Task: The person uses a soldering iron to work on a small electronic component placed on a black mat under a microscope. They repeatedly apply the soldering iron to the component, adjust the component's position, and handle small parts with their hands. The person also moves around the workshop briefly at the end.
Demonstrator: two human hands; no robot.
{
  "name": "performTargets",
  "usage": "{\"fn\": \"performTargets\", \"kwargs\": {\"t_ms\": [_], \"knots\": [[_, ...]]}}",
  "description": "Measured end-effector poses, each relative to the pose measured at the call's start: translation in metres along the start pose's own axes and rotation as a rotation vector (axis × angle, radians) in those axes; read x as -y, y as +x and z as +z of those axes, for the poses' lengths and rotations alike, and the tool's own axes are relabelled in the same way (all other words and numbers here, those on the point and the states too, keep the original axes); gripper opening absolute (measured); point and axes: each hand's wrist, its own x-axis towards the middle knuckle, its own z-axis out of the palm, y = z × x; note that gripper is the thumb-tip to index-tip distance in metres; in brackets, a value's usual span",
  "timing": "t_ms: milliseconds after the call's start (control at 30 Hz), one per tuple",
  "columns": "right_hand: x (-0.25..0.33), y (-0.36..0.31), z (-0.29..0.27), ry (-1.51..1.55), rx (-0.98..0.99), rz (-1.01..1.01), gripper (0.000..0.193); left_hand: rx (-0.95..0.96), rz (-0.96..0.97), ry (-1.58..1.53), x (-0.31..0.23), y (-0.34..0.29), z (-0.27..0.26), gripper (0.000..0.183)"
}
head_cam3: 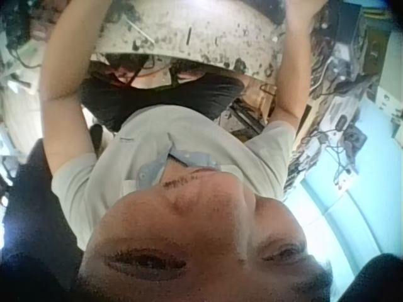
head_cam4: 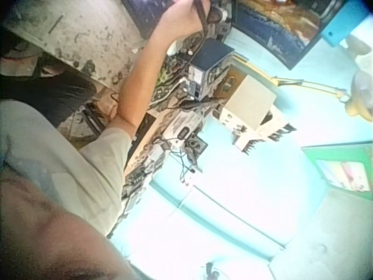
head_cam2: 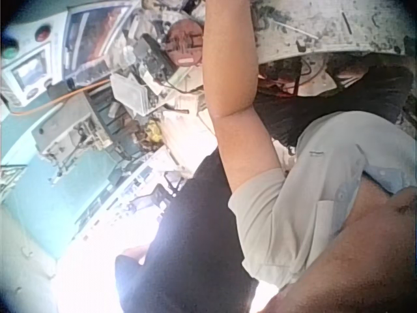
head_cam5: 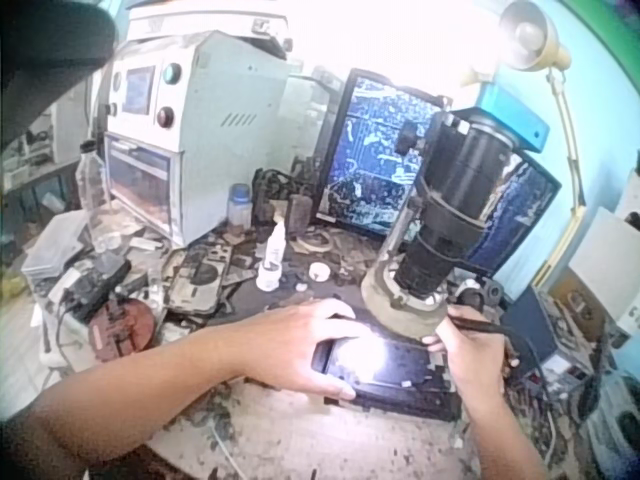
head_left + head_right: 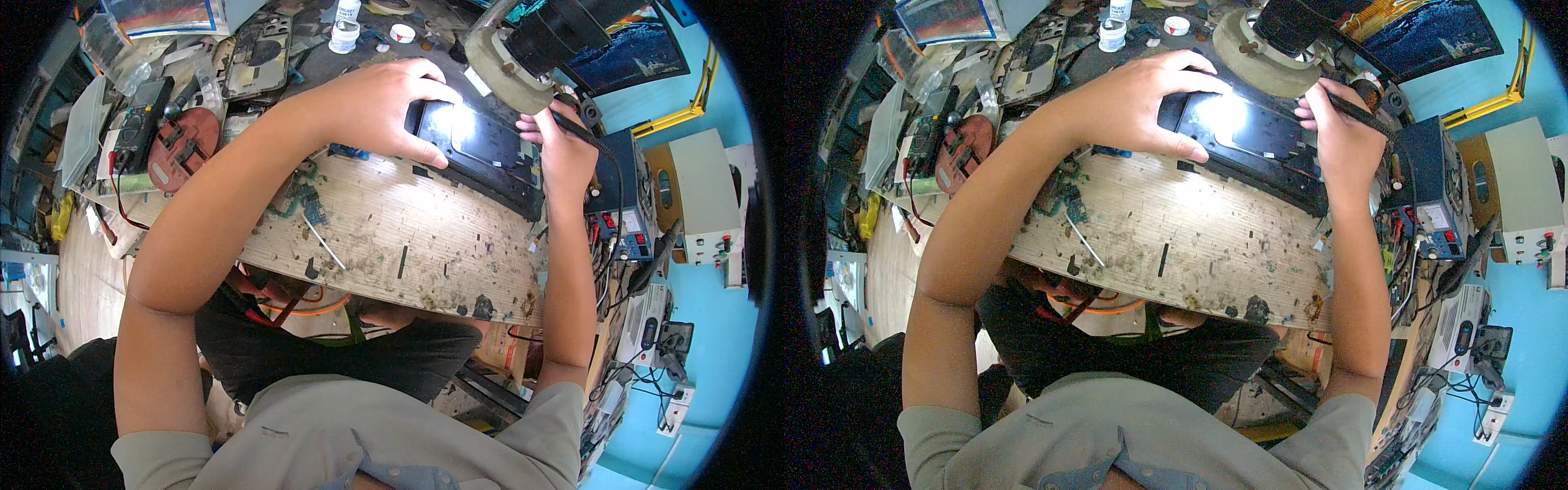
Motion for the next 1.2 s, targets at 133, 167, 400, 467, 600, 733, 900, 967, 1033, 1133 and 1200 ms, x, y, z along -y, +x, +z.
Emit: {"fn": "performTargets", "kwargs": {"t_ms": [133,167,400,467,600,733,900,967,1033,1133,1200], "knots": [[0.003,0.001,0.002,-0.007,-0.004,0.014,0.032,0.000,0.001,0.013,0.000,-0.001,0.000,0.082],[0.003,0.001,0.002,-0.014,-0.004,0.017,0.032,0.000,0.000,0.014,0.000,-0.001,0.000,0.082],[0.011,-0.002,-0.005,-0.003,-0.009,-0.029,0.031,0.004,-0.006,0.010,-0.002,0.000,0.000,0.082],[0.018,-0.008,-0.009,0.004,-0.017,-0.023,0.030,0.004,-0.002,0.007,-0.002,0.000,0.000,0.082],[0.035,-0.041,-0.012,0.051,-0.054,-0.015,0.026,-0.006,-0.008,0.005,0.000,-0.002,0.001,0.082],[0.045,-0.084,-0.009,0.032,-0.077,-0.088,0.023,-0.014,0.021,0.003,0.000,-0.001,0.000,0.082],[0.046,-0.114,-0.001,0.032,-0.034,-0.120,0.018,-0.028,0.033,0.004,0.002,0.000,0.001,0.082],[0.045,-0.116,0.000,0.024,-0.024,-0.099,0.017,-0.026,0.034,0.008,0.002,-0.001,0.001,0.082],[0.040,-0.115,-0.002,0.010,0.001,-0.127,0.016,-0.016,0.028,0.009,-0.001,-0.001,0.000,0.083],[0.039,-0.115,-0.003,0.004,0.022,-0.146,0.015,-0.011,0.020,-0.007,-0.001,0.000,0.000,0.083],[0.039,-0.116,-0.001,0.012,0.010,-0.134,0.016,-0.010,0.018,0.004,0.000,0.000,0.000,0.083]]}}
